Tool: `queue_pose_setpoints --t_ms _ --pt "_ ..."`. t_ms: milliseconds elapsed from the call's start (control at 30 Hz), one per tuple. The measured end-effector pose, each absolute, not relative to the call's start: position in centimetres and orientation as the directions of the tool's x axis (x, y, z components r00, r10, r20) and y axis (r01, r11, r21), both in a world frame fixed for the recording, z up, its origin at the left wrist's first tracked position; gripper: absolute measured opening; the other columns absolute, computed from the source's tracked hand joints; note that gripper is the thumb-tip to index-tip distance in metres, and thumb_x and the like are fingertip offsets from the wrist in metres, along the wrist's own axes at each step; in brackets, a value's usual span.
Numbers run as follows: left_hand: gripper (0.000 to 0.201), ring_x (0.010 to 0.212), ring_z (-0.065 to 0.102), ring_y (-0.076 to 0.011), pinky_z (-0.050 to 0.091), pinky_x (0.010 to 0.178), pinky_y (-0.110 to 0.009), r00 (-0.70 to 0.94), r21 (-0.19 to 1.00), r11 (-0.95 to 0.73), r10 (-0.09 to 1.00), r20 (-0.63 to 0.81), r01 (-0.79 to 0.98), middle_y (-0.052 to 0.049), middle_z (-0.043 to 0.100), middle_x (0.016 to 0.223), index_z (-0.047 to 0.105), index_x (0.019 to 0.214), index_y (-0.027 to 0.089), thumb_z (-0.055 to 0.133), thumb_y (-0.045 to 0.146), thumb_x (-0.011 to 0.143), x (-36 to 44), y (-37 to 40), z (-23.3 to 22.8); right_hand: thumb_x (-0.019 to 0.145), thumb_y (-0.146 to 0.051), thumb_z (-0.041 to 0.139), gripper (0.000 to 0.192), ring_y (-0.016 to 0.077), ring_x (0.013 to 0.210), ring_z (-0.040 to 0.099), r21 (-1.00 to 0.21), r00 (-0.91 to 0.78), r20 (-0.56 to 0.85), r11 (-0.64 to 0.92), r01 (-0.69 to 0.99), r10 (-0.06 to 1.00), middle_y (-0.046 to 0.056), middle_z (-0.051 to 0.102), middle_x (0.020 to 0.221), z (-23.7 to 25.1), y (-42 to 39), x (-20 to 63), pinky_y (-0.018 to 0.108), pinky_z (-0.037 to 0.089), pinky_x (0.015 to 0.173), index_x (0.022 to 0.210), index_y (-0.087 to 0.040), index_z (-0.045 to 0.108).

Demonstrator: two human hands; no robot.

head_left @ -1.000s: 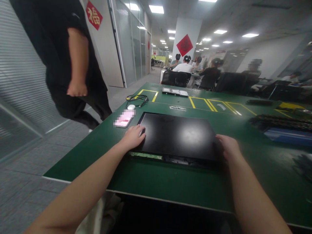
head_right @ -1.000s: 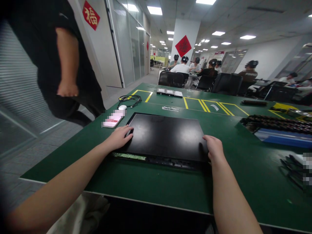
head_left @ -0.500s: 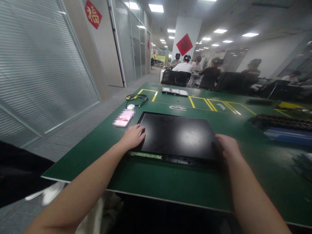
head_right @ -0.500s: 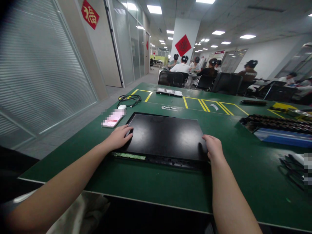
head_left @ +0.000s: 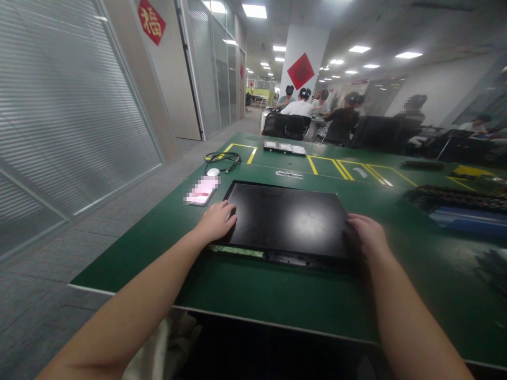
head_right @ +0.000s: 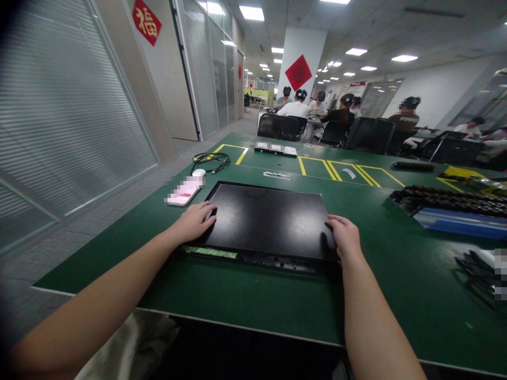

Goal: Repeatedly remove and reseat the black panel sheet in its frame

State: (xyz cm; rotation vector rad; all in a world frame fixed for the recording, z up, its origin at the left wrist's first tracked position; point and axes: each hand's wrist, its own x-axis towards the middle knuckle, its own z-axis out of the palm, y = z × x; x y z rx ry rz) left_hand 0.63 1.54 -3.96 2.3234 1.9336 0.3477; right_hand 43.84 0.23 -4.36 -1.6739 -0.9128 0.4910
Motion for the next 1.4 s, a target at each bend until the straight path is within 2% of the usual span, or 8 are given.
queue_pose_setpoints --t_ms 267,600,800,1000,1233,1400 --pt "0.05 0.142 0.05 -0.0383 0.04 0.115 -0.051 0.19 0.22 -0.214 0.974 0.124 0.952 -0.022 0.054 0.154 0.063 0.139 0.013 0.046 0.035 0.098 0.5 1.7 -4.2 0.061 -0.023 0.07 0.034 0.0197 0.069 0.061 -0.932 0.669 0.027 -0.224 0.286 0.743 0.006 0.072 0.078 -2.8 -0.6 42.2 0.03 0.046 0.06 0.094 -0.018 0.077" --pt "0.049 0.14 0.052 -0.0373 0.041 0.115 -0.049 0.2 0.199 -0.22 0.973 0.118 0.955 -0.022 0.055 0.152 0.063 0.139 0.012 0.045 0.033 0.098 0.8 1.4 -3.8 0.061 -0.023 0.069 0.039 0.0193 0.068 0.06 -0.903 0.634 0.094 -0.203 0.379 0.767 0.004 0.07 0.078 -3.8 -0.2 42.7 0.03 0.045 0.062 0.1 -0.02 0.072" --pt "0.047 0.141 0.051 -0.0371 0.04 0.116 -0.05 0.199 0.233 -0.225 0.971 0.132 0.946 -0.02 0.056 0.152 0.064 0.137 0.015 0.047 0.033 0.097 0.5 1.6 -4.0 0.062 -0.022 0.065 0.04 0.0179 0.063 0.059 -0.904 0.624 0.058 -0.225 0.364 0.779 0.003 0.071 0.079 -3.7 -0.4 42.7 0.03 0.042 0.059 0.101 -0.021 0.071" --pt "0.046 0.139 0.052 -0.0375 0.041 0.114 -0.052 0.201 0.235 -0.232 0.969 0.145 0.944 -0.018 0.058 0.152 0.065 0.135 0.018 0.047 0.035 0.097 0.3 1.9 -4.4 0.063 -0.023 0.062 0.039 0.019 0.072 0.062 -0.887 0.6 0.097 -0.204 0.414 0.794 0.002 0.072 0.084 -4.4 -0.1 43.6 0.03 0.044 0.066 0.1 -0.024 0.071" --pt "0.049 0.141 0.051 -0.0383 0.042 0.114 -0.05 0.199 0.212 -0.222 0.972 0.123 0.952 -0.022 0.055 0.153 0.063 0.138 0.013 0.045 0.035 0.098 0.4 1.8 -4.2 0.066 -0.026 0.062 0.042 0.0191 0.069 0.061 -0.882 0.607 0.115 -0.201 0.427 0.786 0.001 0.071 0.08 -4.3 -0.3 44.0 0.029 0.042 0.065 0.107 -0.025 0.073" --pt "0.047 0.139 0.053 -0.0382 0.042 0.113 -0.053 0.202 0.229 -0.23 0.97 0.139 0.946 -0.02 0.057 0.152 0.065 0.135 0.016 0.046 0.034 0.097 0.3 2.0 -4.5 0.068 -0.026 0.062 0.042 0.0191 0.071 0.062 -0.865 0.584 0.129 -0.197 0.461 0.801 0.002 0.075 0.089 -4.1 -0.5 44.0 0.029 0.042 0.065 0.109 -0.027 0.074"
